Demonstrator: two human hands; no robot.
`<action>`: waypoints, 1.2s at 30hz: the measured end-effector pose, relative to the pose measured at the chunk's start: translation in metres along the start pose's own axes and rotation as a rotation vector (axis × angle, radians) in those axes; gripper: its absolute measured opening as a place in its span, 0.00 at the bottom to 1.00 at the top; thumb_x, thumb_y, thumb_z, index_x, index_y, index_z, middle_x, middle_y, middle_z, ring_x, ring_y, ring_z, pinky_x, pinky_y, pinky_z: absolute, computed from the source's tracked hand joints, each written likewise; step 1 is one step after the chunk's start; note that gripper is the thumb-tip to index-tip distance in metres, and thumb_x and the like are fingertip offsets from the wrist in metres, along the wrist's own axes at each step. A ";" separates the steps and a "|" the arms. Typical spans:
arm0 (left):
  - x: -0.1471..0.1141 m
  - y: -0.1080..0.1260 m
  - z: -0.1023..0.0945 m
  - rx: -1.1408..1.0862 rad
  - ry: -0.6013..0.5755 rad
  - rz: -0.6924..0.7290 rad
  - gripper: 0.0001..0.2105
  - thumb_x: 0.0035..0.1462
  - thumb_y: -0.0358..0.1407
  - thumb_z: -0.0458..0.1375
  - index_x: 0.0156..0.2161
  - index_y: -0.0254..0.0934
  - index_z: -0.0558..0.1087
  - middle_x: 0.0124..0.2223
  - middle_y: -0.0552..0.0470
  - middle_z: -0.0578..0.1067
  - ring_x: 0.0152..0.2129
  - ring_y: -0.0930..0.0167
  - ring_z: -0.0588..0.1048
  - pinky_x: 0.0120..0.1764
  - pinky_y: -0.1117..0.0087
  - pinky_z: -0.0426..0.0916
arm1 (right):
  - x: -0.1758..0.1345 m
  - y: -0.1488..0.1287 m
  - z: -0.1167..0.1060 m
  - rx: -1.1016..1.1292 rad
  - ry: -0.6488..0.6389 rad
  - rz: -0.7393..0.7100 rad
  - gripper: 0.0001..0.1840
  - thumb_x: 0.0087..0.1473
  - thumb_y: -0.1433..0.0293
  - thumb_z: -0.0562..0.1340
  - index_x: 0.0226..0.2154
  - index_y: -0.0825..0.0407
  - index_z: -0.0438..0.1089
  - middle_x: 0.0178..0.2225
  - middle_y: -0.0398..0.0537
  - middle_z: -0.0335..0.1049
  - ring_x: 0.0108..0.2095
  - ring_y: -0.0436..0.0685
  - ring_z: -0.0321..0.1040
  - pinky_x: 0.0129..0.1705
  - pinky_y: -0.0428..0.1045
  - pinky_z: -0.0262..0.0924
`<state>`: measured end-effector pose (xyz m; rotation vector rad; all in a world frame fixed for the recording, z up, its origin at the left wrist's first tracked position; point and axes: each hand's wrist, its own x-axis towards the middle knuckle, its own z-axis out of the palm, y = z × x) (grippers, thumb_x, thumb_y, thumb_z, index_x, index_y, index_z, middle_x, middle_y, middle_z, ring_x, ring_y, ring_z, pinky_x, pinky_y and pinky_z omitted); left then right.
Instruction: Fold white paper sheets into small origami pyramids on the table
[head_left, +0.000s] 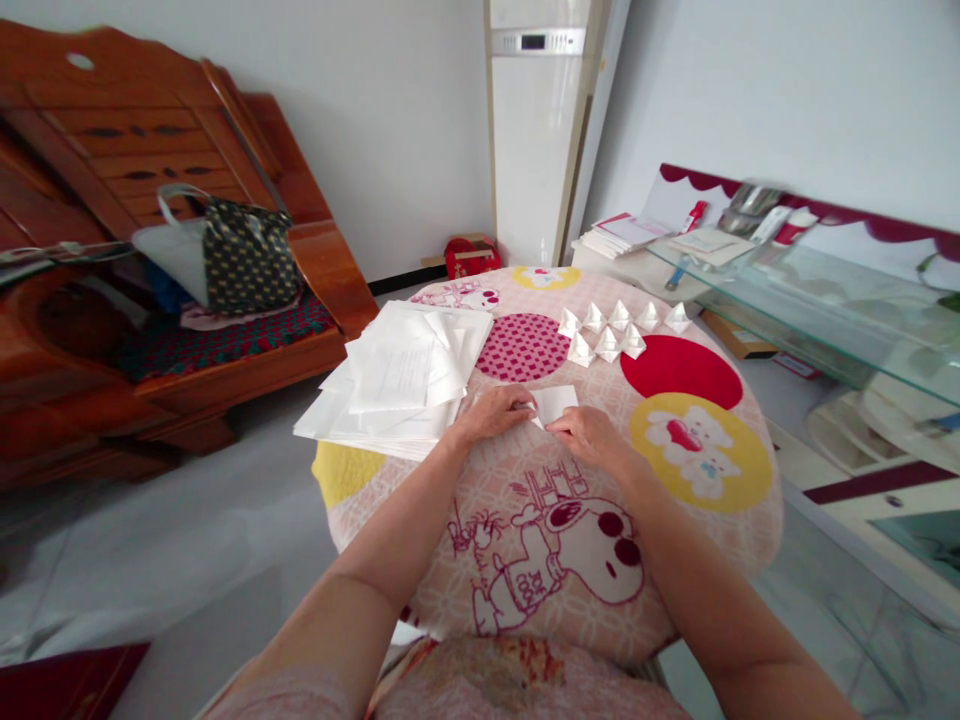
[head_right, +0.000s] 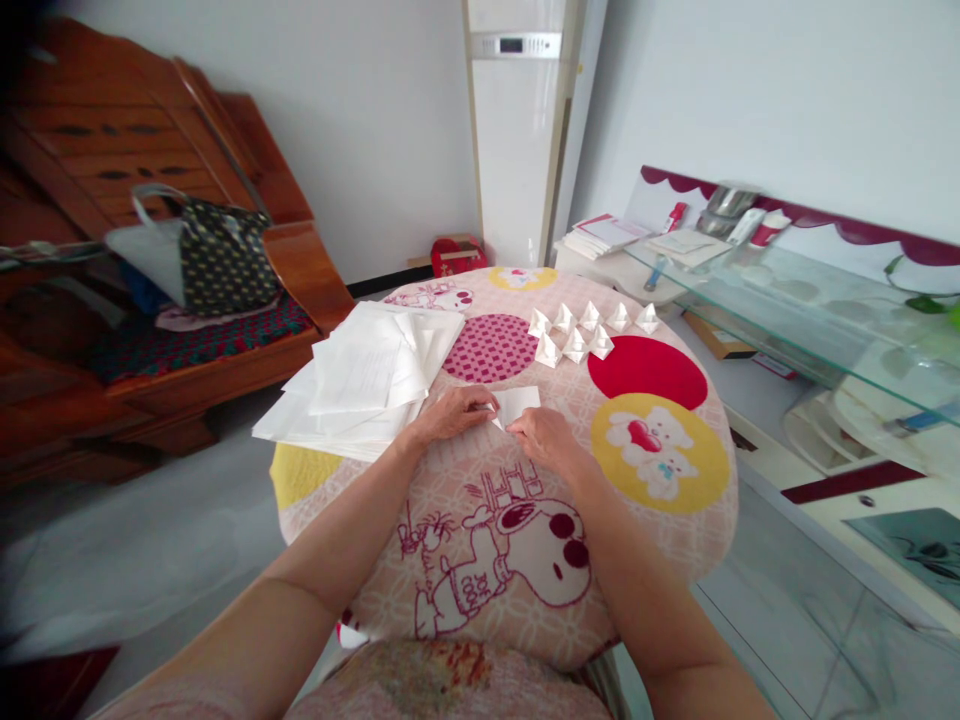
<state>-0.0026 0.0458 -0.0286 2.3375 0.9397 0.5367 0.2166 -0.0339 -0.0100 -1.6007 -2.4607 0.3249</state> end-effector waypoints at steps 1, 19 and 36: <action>0.001 0.001 0.001 0.016 0.012 -0.001 0.10 0.62 0.38 0.58 0.41 0.36 0.80 0.38 0.50 0.81 0.34 0.70 0.76 0.41 0.72 0.68 | -0.003 -0.001 -0.001 -0.046 -0.030 -0.022 0.14 0.59 0.76 0.60 0.31 0.51 0.81 0.31 0.51 0.76 0.32 0.55 0.69 0.34 0.48 0.50; 0.015 0.000 0.025 0.135 0.153 -0.158 0.06 0.58 0.34 0.62 0.40 0.37 0.80 0.40 0.50 0.82 0.36 0.68 0.78 0.43 0.69 0.72 | -0.014 -0.004 0.002 -0.106 -0.076 -0.053 0.16 0.63 0.77 0.56 0.33 0.51 0.79 0.33 0.49 0.69 0.31 0.54 0.61 0.33 0.49 0.51; 0.015 0.008 0.031 0.164 0.172 -0.235 0.04 0.59 0.33 0.63 0.38 0.36 0.79 0.40 0.47 0.81 0.37 0.67 0.78 0.44 0.68 0.72 | -0.012 -0.010 -0.003 -0.097 -0.122 -0.067 0.15 0.60 0.80 0.57 0.32 0.53 0.78 0.33 0.52 0.72 0.29 0.53 0.63 0.32 0.48 0.52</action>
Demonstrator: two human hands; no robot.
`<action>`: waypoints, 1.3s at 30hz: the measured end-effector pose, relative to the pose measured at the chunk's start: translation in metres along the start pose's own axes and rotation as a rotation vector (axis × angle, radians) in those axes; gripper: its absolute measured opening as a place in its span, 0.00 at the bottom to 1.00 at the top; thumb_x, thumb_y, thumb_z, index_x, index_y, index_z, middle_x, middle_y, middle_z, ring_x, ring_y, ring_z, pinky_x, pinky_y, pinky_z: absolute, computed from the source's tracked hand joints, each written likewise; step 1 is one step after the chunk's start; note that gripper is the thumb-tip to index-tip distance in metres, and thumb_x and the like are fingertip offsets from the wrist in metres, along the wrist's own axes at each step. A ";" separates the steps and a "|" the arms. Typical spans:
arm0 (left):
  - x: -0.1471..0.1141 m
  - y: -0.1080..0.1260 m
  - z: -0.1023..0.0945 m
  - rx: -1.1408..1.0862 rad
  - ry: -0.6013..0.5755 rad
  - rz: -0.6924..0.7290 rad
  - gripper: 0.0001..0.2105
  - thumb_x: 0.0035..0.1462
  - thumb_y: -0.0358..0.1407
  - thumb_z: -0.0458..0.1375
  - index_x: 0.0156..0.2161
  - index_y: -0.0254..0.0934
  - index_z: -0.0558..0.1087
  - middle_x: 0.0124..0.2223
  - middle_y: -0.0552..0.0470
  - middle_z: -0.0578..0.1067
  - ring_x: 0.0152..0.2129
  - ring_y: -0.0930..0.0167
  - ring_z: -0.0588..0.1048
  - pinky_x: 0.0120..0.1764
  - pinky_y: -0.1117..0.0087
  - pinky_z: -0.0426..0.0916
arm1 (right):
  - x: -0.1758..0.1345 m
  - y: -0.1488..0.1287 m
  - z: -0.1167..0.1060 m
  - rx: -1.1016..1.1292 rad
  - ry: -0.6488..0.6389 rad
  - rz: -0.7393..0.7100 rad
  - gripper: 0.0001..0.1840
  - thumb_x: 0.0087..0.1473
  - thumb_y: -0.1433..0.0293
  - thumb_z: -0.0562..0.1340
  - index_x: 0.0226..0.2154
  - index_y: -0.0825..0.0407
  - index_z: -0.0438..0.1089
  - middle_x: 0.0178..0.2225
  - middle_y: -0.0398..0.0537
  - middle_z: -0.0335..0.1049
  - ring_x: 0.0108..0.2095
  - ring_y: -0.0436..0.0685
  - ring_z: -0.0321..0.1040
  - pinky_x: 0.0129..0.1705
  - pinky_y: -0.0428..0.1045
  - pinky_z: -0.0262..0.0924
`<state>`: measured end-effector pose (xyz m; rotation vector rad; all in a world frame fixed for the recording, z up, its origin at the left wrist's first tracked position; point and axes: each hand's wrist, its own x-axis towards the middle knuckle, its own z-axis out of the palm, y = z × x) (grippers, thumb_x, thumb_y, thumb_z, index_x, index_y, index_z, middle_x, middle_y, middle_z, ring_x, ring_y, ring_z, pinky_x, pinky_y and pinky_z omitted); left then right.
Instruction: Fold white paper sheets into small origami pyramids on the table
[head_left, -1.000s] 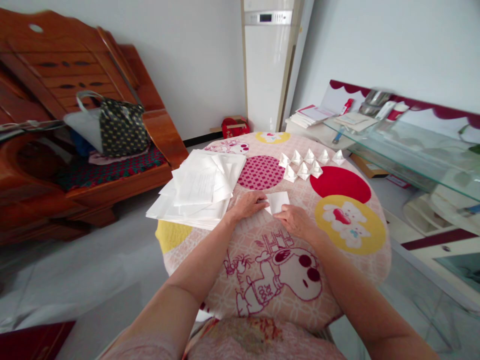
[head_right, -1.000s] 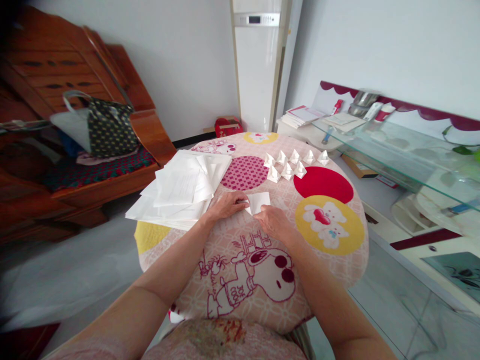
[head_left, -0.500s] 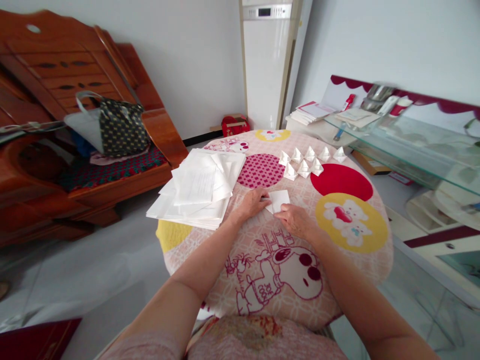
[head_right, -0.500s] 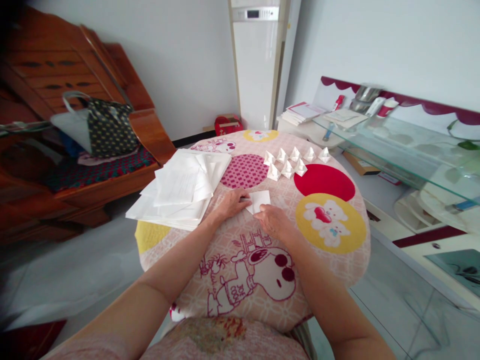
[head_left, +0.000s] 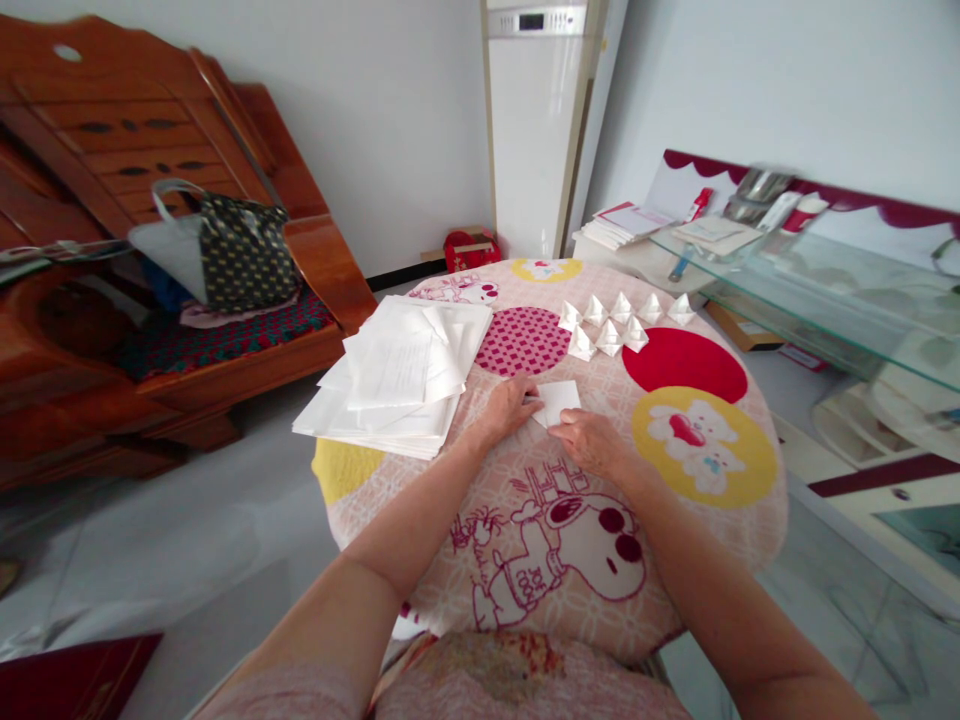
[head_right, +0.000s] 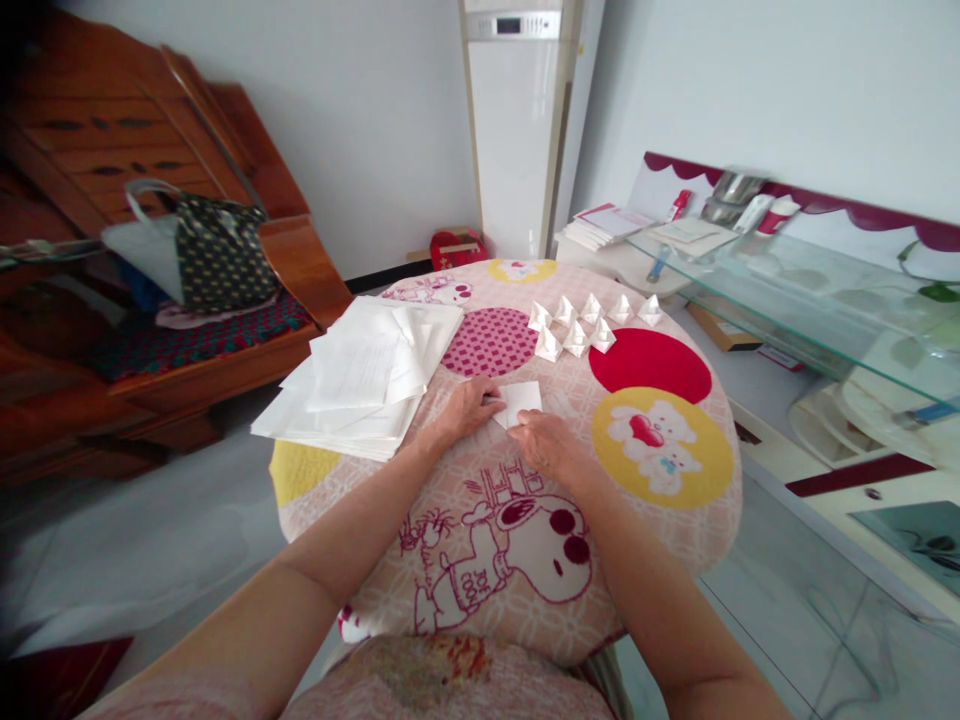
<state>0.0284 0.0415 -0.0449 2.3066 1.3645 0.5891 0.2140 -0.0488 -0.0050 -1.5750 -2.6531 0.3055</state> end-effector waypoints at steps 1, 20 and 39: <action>0.000 0.000 0.000 0.001 0.001 0.003 0.04 0.58 0.33 0.63 0.38 0.36 0.79 0.40 0.47 0.81 0.37 0.67 0.78 0.44 0.68 0.72 | 0.000 0.000 0.000 0.005 0.001 -0.004 0.15 0.60 0.80 0.57 0.32 0.53 0.78 0.33 0.52 0.72 0.29 0.54 0.63 0.32 0.48 0.52; 0.001 0.002 0.002 0.031 -0.002 -0.015 0.04 0.57 0.32 0.63 0.38 0.36 0.79 0.40 0.49 0.81 0.38 0.68 0.78 0.46 0.70 0.72 | -0.001 0.009 0.013 0.027 0.121 -0.052 0.13 0.60 0.79 0.57 0.33 0.53 0.77 0.32 0.50 0.71 0.32 0.55 0.64 0.35 0.48 0.53; -0.001 0.005 -0.004 -0.055 0.054 -0.033 0.04 0.54 0.30 0.66 0.36 0.36 0.79 0.39 0.50 0.81 0.36 0.68 0.78 0.44 0.69 0.72 | 0.001 -0.007 0.011 -0.178 0.074 -0.012 0.17 0.66 0.75 0.54 0.39 0.54 0.80 0.37 0.58 0.73 0.41 0.62 0.67 0.40 0.52 0.58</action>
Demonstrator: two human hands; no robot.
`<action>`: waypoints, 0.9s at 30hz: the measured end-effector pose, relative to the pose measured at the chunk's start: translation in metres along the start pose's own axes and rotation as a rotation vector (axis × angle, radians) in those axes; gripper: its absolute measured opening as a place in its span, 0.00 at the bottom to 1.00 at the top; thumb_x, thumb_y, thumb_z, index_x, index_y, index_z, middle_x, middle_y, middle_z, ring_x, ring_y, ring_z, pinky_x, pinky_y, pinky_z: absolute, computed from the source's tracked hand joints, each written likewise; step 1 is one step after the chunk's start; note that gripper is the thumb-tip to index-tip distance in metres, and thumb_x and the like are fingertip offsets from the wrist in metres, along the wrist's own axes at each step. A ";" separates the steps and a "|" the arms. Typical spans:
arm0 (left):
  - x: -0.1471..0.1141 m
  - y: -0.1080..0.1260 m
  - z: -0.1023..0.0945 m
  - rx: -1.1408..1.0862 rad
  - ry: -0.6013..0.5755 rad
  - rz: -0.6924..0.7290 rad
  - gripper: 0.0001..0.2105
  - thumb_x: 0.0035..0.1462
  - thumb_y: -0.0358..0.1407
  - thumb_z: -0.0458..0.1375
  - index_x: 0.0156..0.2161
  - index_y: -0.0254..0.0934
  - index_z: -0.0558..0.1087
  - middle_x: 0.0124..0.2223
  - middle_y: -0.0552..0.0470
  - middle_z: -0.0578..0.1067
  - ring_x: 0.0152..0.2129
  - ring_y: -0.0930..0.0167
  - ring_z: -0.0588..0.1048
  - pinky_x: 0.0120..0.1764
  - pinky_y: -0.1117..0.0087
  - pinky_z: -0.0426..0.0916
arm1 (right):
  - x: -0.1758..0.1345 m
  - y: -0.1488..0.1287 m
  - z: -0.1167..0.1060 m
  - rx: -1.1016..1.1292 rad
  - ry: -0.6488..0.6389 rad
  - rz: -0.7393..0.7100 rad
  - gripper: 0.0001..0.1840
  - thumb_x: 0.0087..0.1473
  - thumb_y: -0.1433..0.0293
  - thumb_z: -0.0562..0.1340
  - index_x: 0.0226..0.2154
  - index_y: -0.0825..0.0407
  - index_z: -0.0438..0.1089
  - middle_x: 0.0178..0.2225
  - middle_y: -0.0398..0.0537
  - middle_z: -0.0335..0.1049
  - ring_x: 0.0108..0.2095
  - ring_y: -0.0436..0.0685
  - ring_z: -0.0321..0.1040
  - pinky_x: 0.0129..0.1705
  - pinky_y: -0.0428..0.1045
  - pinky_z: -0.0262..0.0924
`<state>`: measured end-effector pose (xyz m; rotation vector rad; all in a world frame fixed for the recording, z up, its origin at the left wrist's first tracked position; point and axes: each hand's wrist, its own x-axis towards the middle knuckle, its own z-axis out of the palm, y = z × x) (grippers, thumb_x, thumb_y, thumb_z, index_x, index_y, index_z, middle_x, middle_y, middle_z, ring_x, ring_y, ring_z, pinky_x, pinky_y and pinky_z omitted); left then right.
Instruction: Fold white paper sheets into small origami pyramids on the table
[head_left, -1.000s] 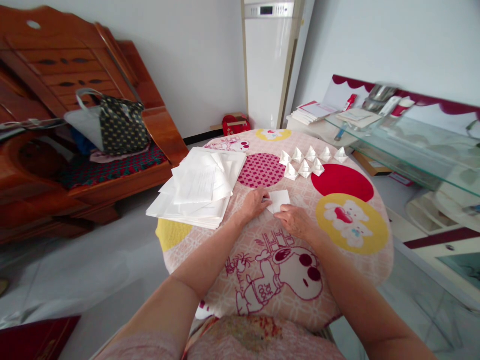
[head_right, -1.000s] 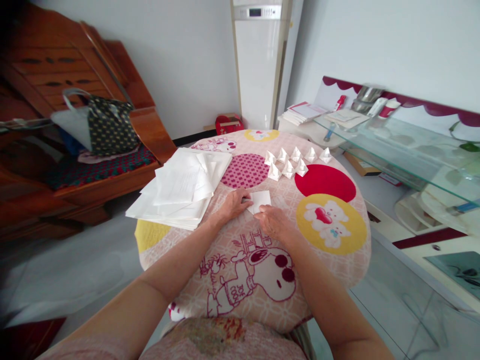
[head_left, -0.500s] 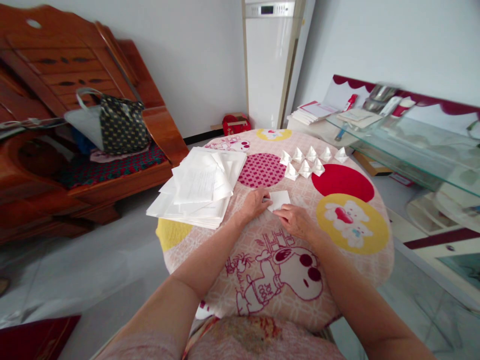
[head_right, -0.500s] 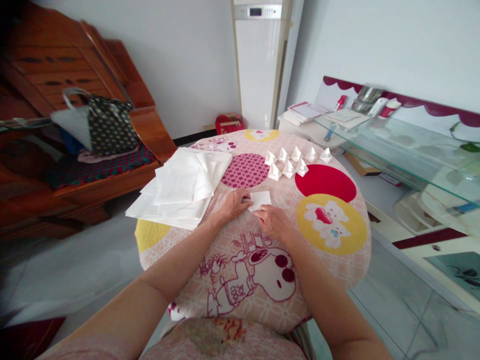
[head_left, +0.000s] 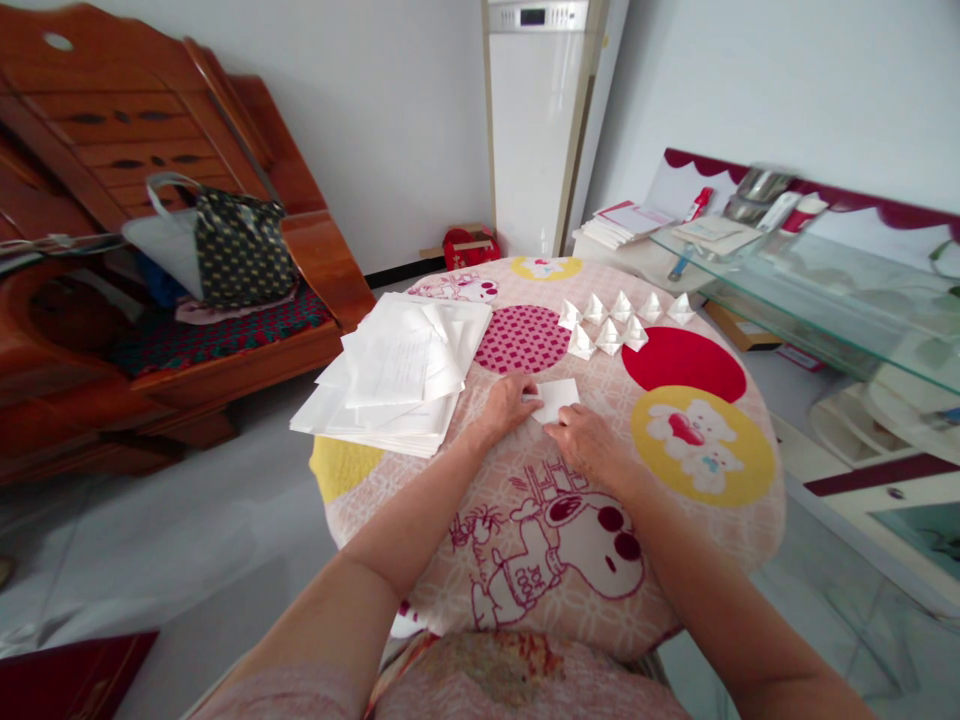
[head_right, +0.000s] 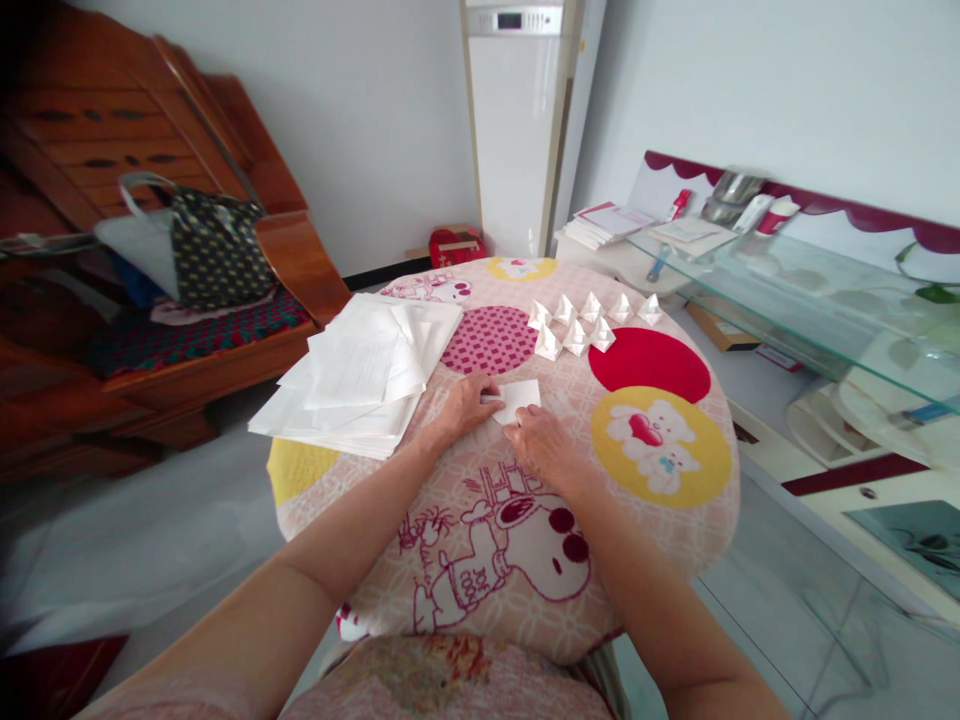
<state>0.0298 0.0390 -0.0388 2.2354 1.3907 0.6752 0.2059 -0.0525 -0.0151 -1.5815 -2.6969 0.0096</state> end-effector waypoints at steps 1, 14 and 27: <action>0.000 0.000 -0.001 -0.003 0.002 -0.001 0.04 0.54 0.30 0.66 0.36 0.36 0.79 0.39 0.50 0.81 0.36 0.69 0.78 0.44 0.69 0.72 | 0.000 0.000 0.004 -0.011 0.037 -0.002 0.16 0.66 0.75 0.55 0.38 0.54 0.80 0.38 0.59 0.73 0.43 0.63 0.66 0.42 0.53 0.59; 0.000 -0.001 -0.003 -0.001 0.030 -0.033 0.03 0.56 0.27 0.64 0.35 0.35 0.79 0.38 0.50 0.80 0.35 0.71 0.77 0.44 0.71 0.72 | 0.005 0.009 0.020 0.140 0.114 -0.172 0.15 0.64 0.79 0.54 0.35 0.55 0.77 0.43 0.56 0.76 0.44 0.61 0.63 0.50 0.55 0.61; 0.003 0.002 -0.001 0.080 0.005 -0.050 0.04 0.58 0.29 0.61 0.35 0.34 0.80 0.39 0.48 0.81 0.37 0.70 0.78 0.44 0.72 0.72 | 0.005 0.008 0.019 0.200 0.112 -0.165 0.13 0.62 0.78 0.56 0.34 0.55 0.77 0.47 0.58 0.75 0.44 0.61 0.64 0.51 0.55 0.61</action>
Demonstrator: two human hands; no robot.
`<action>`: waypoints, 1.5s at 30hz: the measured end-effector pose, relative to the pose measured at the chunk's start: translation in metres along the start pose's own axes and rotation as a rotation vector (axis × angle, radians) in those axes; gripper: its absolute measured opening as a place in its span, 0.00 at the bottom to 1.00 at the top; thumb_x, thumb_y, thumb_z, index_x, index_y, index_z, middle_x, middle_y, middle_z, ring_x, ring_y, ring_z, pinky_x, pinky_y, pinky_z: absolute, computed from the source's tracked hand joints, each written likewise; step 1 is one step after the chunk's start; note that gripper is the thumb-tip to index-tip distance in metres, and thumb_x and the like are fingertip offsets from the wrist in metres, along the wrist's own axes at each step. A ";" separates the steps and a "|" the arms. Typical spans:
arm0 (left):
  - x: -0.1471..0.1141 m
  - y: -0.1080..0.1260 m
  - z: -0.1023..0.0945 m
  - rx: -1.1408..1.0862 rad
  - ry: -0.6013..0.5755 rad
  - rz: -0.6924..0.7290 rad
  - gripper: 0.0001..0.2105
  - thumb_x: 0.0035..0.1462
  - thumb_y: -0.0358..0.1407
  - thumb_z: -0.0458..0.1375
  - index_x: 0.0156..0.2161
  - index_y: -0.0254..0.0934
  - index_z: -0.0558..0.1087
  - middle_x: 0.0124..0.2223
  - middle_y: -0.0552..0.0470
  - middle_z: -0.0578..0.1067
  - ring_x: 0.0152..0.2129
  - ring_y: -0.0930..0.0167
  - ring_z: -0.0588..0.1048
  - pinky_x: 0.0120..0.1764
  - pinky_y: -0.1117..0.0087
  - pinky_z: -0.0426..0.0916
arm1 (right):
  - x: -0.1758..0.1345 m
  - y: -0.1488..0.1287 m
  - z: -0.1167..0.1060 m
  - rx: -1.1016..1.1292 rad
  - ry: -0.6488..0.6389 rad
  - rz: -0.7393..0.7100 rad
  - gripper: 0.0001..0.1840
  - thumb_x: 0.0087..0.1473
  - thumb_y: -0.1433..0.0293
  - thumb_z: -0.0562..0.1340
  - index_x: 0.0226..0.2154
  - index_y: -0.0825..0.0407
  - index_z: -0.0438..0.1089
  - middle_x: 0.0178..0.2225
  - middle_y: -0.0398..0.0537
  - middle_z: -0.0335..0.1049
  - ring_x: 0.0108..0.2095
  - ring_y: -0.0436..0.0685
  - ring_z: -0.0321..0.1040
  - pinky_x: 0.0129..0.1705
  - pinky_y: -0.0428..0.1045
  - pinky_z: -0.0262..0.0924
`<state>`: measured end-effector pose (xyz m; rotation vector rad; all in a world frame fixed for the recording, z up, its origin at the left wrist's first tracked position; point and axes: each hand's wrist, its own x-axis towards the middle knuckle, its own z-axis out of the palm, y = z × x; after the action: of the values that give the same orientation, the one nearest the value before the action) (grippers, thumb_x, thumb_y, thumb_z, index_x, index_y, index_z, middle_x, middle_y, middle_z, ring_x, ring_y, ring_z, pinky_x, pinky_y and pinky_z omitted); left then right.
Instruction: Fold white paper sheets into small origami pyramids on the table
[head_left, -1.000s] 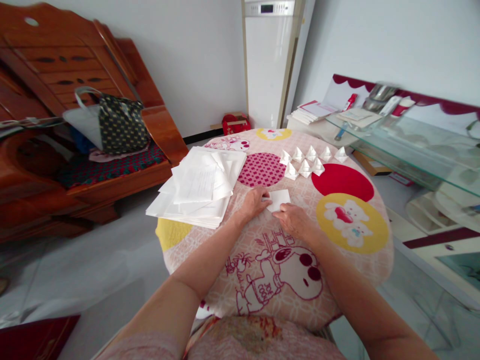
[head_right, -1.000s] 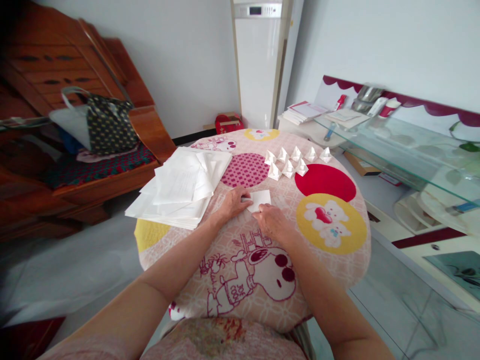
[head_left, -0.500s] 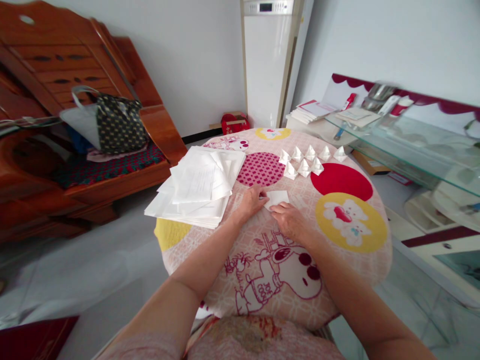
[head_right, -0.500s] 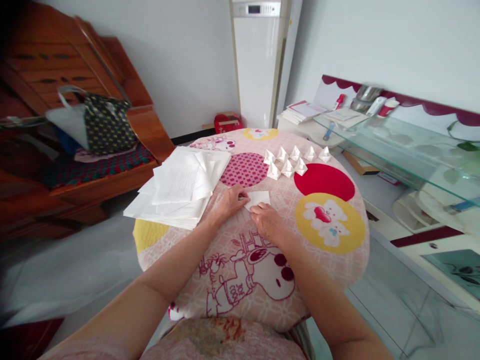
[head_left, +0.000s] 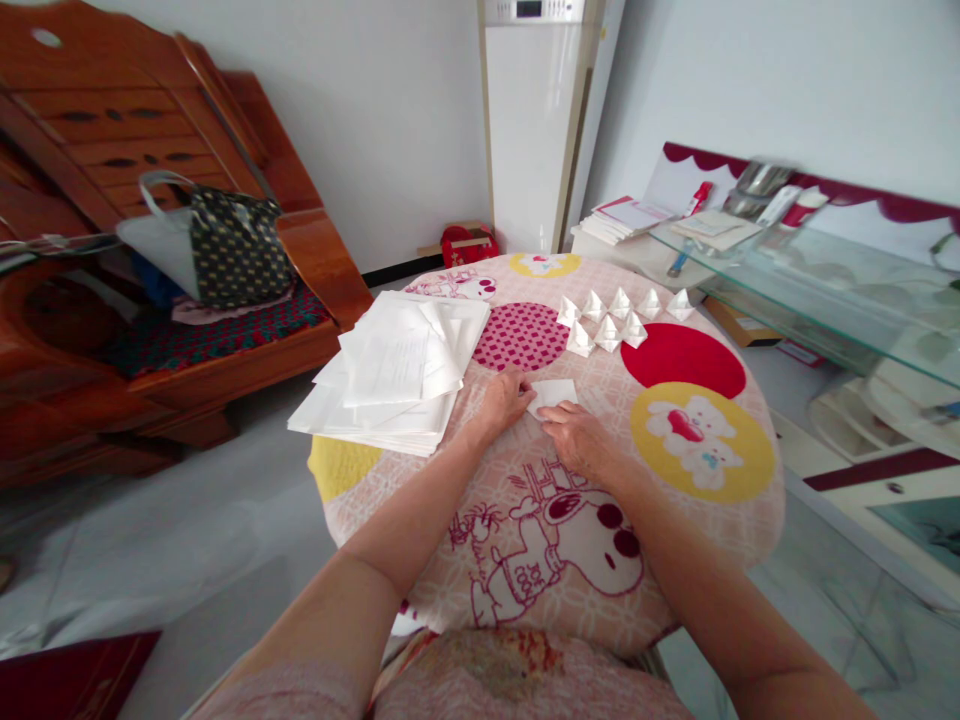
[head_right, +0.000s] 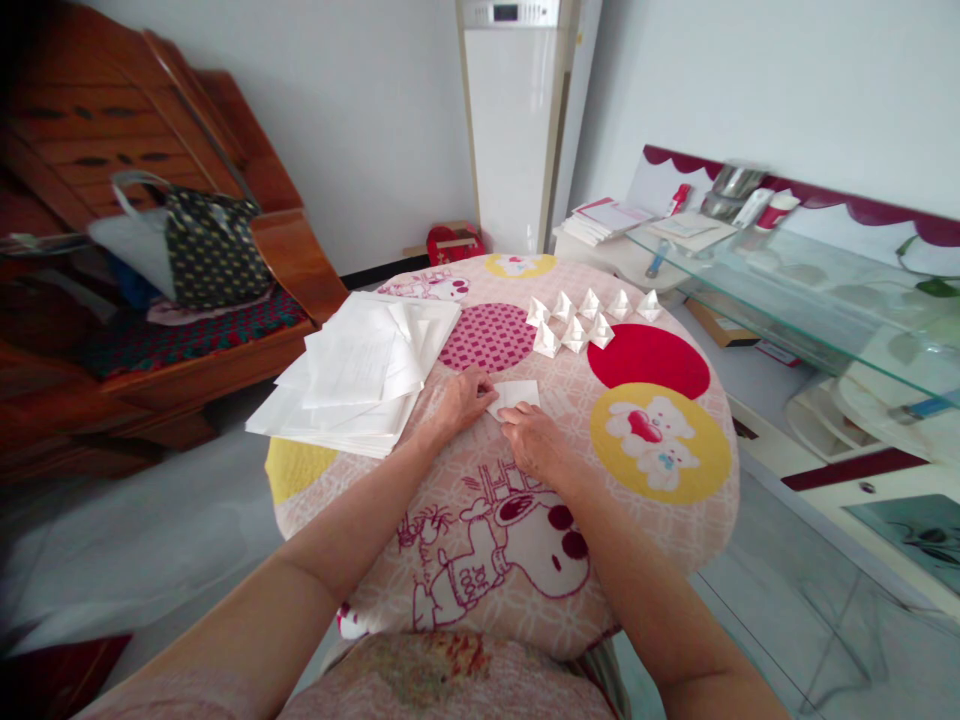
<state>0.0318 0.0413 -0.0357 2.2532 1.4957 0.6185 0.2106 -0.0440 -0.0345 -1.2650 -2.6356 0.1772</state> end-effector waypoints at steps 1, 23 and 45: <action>0.001 0.000 0.000 0.002 -0.001 0.001 0.04 0.58 0.29 0.61 0.35 0.34 0.79 0.39 0.48 0.81 0.37 0.70 0.78 0.44 0.72 0.72 | 0.000 0.000 -0.001 0.001 0.000 0.004 0.13 0.61 0.79 0.56 0.33 0.55 0.77 0.48 0.58 0.76 0.44 0.62 0.64 0.50 0.55 0.61; -0.006 -0.008 -0.003 -0.136 0.031 0.139 0.07 0.55 0.28 0.65 0.40 0.36 0.79 0.44 0.48 0.81 0.44 0.67 0.78 0.50 0.67 0.73 | 0.008 -0.003 -0.011 0.045 0.001 0.055 0.15 0.55 0.81 0.59 0.20 0.51 0.69 0.41 0.52 0.78 0.40 0.59 0.65 0.44 0.52 0.62; 0.002 -0.033 -0.016 -0.179 -0.051 0.247 0.22 0.52 0.17 0.53 0.45 0.38 0.81 0.48 0.49 0.82 0.46 0.69 0.78 0.55 0.65 0.73 | 0.009 -0.008 -0.017 0.059 -0.026 0.076 0.16 0.55 0.82 0.58 0.20 0.51 0.69 0.40 0.54 0.76 0.40 0.59 0.65 0.43 0.52 0.63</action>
<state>-0.0012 0.0567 -0.0390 2.3104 1.0994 0.7290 0.2029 -0.0413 -0.0154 -1.3528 -2.5856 0.2835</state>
